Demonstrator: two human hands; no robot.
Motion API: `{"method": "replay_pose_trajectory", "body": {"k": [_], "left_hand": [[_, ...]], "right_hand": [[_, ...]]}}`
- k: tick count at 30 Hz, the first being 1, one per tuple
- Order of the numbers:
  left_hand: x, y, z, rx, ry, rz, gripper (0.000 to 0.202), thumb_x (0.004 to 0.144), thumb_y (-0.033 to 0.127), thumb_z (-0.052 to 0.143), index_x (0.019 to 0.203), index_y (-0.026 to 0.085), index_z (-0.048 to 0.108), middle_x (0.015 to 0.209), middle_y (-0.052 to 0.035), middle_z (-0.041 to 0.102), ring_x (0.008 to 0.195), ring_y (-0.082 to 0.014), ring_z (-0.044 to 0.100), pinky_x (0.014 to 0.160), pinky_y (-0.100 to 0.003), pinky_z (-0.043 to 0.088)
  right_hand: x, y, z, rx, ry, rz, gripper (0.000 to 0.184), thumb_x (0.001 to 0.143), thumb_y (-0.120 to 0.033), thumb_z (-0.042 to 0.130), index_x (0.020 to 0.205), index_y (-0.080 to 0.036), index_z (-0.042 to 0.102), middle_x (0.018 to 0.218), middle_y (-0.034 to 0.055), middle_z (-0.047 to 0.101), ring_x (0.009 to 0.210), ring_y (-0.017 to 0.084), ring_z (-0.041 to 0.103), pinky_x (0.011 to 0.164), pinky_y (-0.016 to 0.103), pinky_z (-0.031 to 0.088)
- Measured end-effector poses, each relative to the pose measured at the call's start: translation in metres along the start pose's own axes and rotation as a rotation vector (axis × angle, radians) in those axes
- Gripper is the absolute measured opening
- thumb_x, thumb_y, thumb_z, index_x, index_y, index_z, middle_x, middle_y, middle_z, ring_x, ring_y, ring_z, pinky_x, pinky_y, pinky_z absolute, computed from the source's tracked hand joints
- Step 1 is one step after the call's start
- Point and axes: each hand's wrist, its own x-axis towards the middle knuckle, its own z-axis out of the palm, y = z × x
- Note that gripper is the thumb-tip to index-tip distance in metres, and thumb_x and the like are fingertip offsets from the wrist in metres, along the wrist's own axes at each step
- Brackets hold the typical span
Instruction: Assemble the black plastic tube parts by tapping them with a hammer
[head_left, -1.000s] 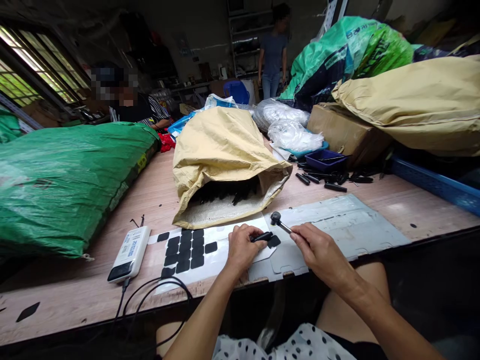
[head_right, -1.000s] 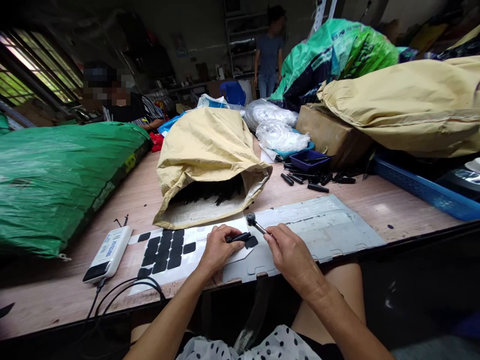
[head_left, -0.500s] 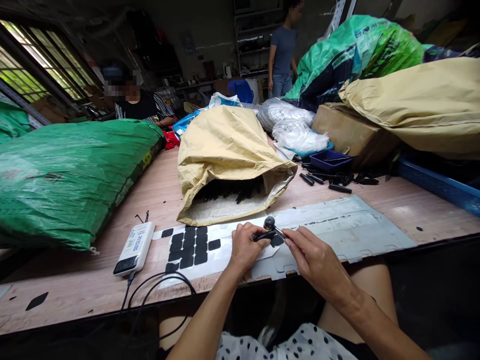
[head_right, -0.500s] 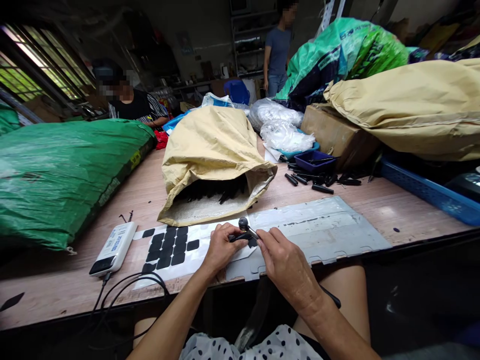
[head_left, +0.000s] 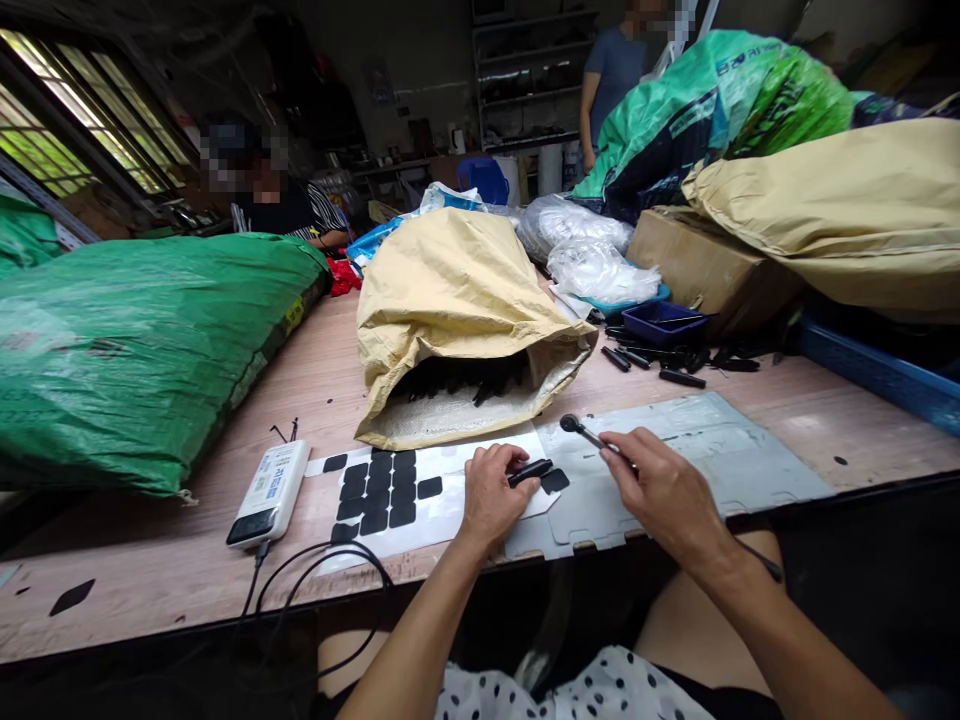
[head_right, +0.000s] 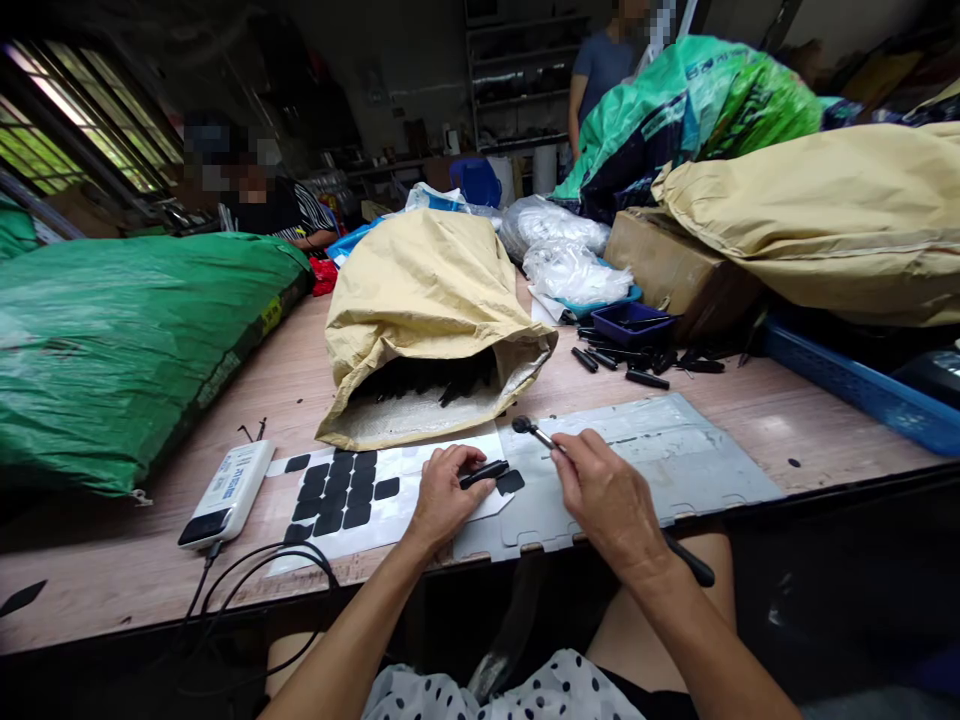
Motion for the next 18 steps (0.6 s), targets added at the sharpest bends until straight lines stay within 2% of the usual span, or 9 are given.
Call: {"method": "replay_pose_trajectory", "body": {"k": [3, 7, 13, 18], "left_hand": [[0.000, 0.000, 0.000, 0.002, -0.003, 0.007, 0.015, 0.079, 0.021, 0.076, 0.092, 0.026, 0.072, 0.097, 0.0007, 0.069, 0.099, -0.0226, 0.056, 0.090, -0.039, 0.038], [0.000, -0.001, 0.000, 0.001, -0.006, -0.001, 0.012, 0.081, 0.022, 0.074, 0.093, 0.027, 0.074, 0.095, 0.0003, 0.068, 0.098, -0.0224, 0.056, 0.090, -0.039, 0.038], [-0.001, -0.003, 0.000, -0.007, -0.013, 0.010, 0.010, 0.087, 0.026, 0.069, 0.096, 0.027, 0.074, 0.097, -0.0001, 0.069, 0.100, -0.0226, 0.056, 0.091, -0.039, 0.037], [-0.001, -0.001, -0.003, -0.009, -0.031, -0.001, 0.013, 0.093, 0.029, 0.062, 0.099, 0.028, 0.073, 0.099, -0.0006, 0.069, 0.101, -0.0229, 0.056, 0.092, -0.040, 0.037]], "right_hand": [[0.009, 0.024, 0.006, -0.214, 0.012, 0.092, 0.023, 0.098, -0.032, 0.056, 0.113, -0.026, 0.072, 0.100, 0.0022, 0.070, 0.079, 0.016, 0.064, 0.064, 0.029, 0.041], [0.021, 0.042, 0.022, -0.320, -0.027, 0.139, 0.022, 0.098, -0.030, 0.056, 0.111, -0.025, 0.073, 0.100, 0.0046, 0.068, 0.079, 0.016, 0.060, 0.063, 0.030, 0.036], [0.033, 0.040, 0.045, -0.360, -0.005, 0.119, 0.023, 0.098, -0.030, 0.054, 0.109, -0.021, 0.072, 0.095, 0.0079, 0.065, 0.089, 0.021, 0.055, 0.070, 0.032, 0.033], [0.033, 0.036, 0.050, -0.392, 0.019, 0.124, 0.025, 0.100, -0.031, 0.050, 0.111, -0.020, 0.070, 0.097, 0.0087, 0.063, 0.088, 0.022, 0.052, 0.070, 0.034, 0.029]]}}
